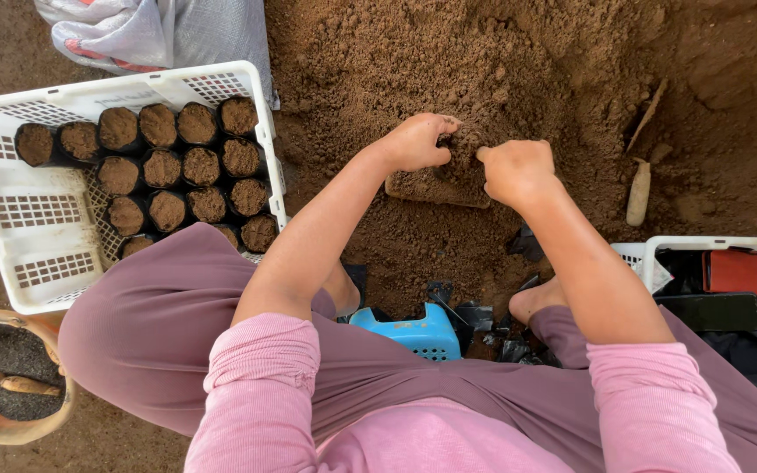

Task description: The person fills small black plastic nursery bags with soil from a large pile, compresses the soil by hand, and places the filled bags into a white plastic crate. The process is repeated continuously.

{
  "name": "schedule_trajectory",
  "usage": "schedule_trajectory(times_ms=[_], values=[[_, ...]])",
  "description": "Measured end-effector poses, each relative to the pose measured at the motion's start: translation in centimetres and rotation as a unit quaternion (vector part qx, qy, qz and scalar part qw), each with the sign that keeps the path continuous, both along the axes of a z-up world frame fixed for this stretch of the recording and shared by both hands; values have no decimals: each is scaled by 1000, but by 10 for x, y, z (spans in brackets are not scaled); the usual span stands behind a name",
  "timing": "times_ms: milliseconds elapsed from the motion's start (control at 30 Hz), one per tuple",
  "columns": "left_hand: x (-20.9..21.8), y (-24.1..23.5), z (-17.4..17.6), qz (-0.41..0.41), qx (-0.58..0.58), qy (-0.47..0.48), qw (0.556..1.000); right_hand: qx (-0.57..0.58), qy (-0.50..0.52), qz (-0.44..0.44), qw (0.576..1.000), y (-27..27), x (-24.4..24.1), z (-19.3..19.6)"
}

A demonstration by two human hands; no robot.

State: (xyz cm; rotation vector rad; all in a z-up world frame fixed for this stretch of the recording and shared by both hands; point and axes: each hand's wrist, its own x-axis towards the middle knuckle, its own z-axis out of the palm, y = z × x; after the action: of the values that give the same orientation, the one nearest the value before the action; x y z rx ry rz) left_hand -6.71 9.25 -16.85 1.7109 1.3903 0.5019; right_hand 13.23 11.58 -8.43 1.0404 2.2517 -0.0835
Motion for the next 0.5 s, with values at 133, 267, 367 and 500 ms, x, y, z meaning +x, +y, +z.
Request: schedule_trajectory(times_ms=[133, 267, 367, 500], values=[[2, 1, -5, -5, -2, -17, 1000, -32, -88, -28, 995, 21, -12, -46], [1, 1, -1, 5, -26, 5, 1000, -43, -67, -16, 997, 24, -15, -41], [-4, 2, 6, 4, -32, 3, 999, -86, -39, -37, 995, 14, -14, -2], [-3, -1, 9, -2, -47, 2, 999, -86, 84, -60, 991, -2, 1, 64]])
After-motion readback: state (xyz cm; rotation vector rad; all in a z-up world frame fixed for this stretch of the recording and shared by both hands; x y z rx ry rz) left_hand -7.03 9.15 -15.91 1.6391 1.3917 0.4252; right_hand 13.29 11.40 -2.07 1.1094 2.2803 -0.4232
